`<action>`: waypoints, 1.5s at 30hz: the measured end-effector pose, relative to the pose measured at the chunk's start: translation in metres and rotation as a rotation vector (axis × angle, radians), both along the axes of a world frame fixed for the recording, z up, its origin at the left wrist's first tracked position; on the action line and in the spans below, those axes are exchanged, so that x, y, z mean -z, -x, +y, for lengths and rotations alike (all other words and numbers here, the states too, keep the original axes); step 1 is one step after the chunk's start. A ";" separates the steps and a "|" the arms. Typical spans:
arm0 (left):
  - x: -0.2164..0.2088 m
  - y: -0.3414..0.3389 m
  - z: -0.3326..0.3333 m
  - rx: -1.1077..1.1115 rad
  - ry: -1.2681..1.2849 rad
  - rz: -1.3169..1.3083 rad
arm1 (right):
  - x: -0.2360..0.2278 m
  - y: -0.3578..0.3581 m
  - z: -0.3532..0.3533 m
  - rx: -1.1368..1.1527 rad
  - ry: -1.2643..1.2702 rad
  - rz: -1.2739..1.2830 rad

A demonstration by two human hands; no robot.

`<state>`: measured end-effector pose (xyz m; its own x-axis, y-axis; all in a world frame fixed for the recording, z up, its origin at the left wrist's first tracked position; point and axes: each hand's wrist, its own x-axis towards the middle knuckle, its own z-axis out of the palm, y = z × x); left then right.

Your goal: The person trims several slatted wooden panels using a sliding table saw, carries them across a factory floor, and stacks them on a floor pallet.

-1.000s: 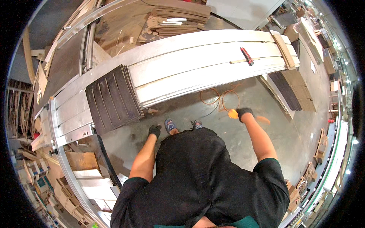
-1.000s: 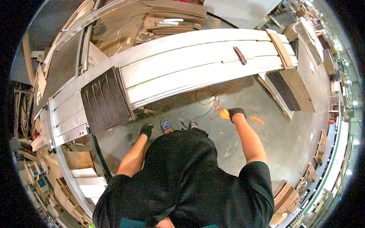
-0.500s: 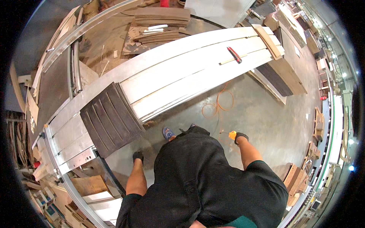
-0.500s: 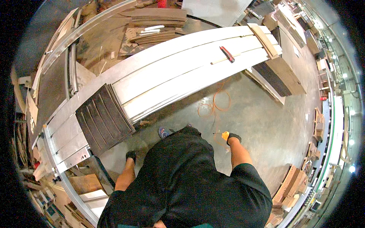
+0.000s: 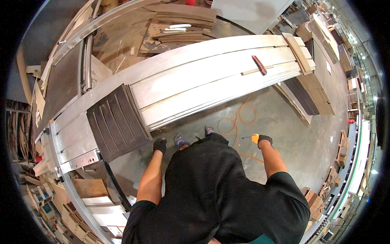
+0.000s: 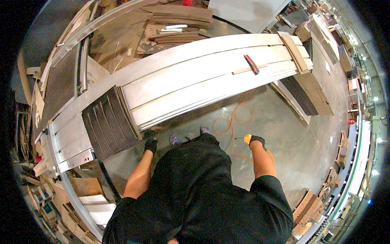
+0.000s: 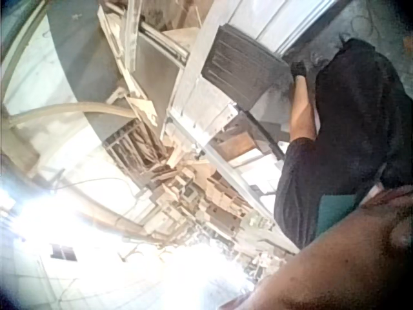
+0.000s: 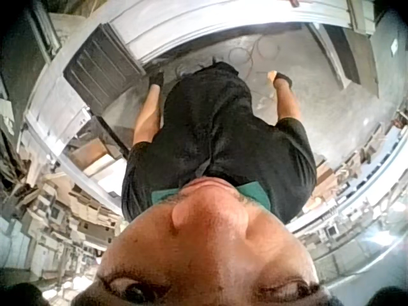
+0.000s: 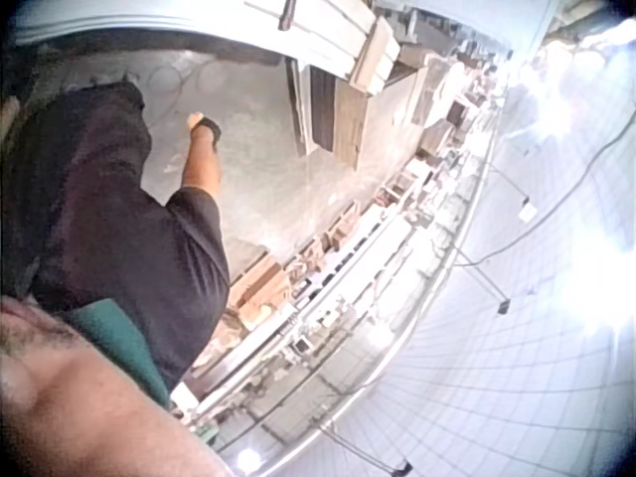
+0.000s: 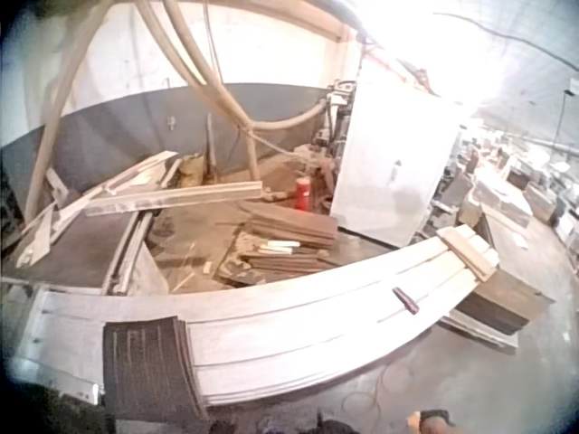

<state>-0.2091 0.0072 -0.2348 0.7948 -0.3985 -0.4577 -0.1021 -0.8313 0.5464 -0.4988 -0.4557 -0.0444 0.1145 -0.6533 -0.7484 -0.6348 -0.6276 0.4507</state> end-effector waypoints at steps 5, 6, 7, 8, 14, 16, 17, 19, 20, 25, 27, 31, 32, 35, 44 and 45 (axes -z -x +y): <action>0.076 0.037 0.070 -0.240 -0.146 0.352 | 0.018 -0.013 -0.062 -0.111 0.046 -0.074; 0.076 0.041 0.069 -0.492 -0.112 0.541 | 0.018 -0.015 -0.075 -0.132 0.054 -0.110; 0.053 0.056 0.047 -0.510 -0.248 0.413 | 0.021 -0.006 -0.083 -0.122 0.069 -0.129; 0.018 0.070 0.025 -0.515 -0.377 0.279 | 0.019 0.011 -0.093 -0.103 0.087 -0.144; 0.052 0.080 -0.016 -0.388 -0.219 0.318 | 0.037 0.052 -0.192 -0.233 0.211 -0.260; 0.079 0.070 -0.017 -0.212 -0.249 0.275 | 0.008 0.048 -0.220 -0.208 -0.034 -0.605; 0.077 0.070 -0.041 -0.285 -0.185 0.230 | -0.001 0.045 -0.227 -0.100 -0.026 -0.765; 0.040 0.065 -0.103 -0.433 0.010 0.195 | -0.004 0.043 -0.245 0.024 0.083 -1.037; 0.019 0.066 -0.124 -0.436 0.070 0.163 | -0.021 0.019 -0.248 0.072 0.078 -1.182; -0.075 0.077 -0.181 -0.245 0.074 0.052 | -0.065 -0.120 -0.291 -0.166 0.322 -1.267; -0.011 0.102 -0.134 -0.067 0.023 -0.186 | -0.080 -0.199 -0.311 -0.079 0.229 -1.181; -0.119 0.122 -0.156 -0.392 -0.054 0.061 | -0.019 -0.255 -0.424 -0.418 0.410 -1.391; -0.135 0.159 -0.138 -0.564 -0.068 0.031 | -0.031 -0.282 -0.376 -0.423 0.331 -1.228; -0.120 0.212 -0.114 -0.848 -0.029 0.086 | 0.020 -0.291 -0.451 -0.128 0.139 -0.883; -0.045 0.483 -0.088 -1.187 -0.344 0.445 | 0.023 -0.334 -0.380 -0.308 0.642 -1.249; -0.047 0.493 -0.096 -1.246 -0.319 0.528 | 0.015 -0.337 -0.369 -0.346 0.662 -1.347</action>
